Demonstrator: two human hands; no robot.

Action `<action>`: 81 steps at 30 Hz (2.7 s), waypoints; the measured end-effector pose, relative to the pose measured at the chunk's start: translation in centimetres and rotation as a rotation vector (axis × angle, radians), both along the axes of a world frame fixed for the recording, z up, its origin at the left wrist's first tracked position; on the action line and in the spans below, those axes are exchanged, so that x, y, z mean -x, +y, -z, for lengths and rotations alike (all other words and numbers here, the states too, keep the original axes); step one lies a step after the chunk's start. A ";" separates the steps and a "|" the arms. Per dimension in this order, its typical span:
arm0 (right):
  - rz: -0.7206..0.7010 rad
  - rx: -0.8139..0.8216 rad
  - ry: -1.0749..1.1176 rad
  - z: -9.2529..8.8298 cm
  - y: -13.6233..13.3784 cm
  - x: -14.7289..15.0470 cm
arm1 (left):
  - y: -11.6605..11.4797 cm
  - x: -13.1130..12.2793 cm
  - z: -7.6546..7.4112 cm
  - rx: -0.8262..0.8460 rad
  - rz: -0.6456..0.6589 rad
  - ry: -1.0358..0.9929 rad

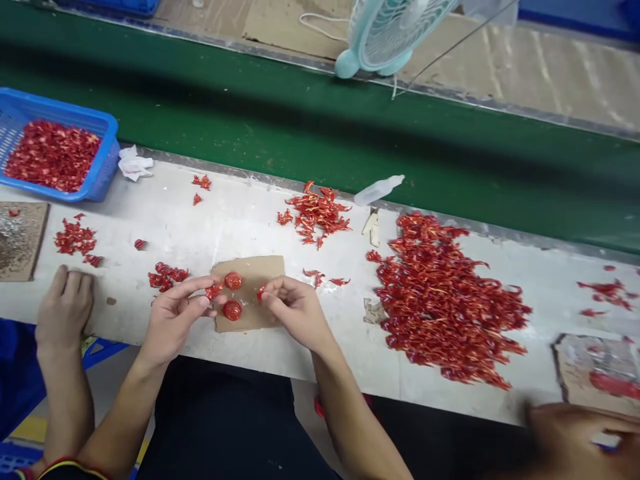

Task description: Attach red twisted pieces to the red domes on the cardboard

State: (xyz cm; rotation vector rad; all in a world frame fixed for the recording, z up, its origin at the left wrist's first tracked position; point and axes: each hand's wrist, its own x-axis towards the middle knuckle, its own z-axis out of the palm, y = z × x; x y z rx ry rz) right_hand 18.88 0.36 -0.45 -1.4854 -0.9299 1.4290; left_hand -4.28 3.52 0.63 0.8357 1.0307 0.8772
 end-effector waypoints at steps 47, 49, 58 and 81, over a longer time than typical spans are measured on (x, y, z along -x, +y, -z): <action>0.175 -0.131 0.114 -1.0 -0.3 5.3 | -1.3 -2.4 1.5 -0.026 -0.051 0.009; 0.195 -0.141 0.101 -1.0 -0.4 5.4 | -1.3 -2.6 1.5 -0.031 -0.051 0.001; 0.246 -0.163 0.086 -0.8 -0.9 5.9 | -0.9 -2.8 0.5 -0.149 -0.044 0.069; 0.706 -0.095 -0.463 4.7 -7.7 -5.3 | 10.0 9.2 0.2 -0.537 0.031 1.339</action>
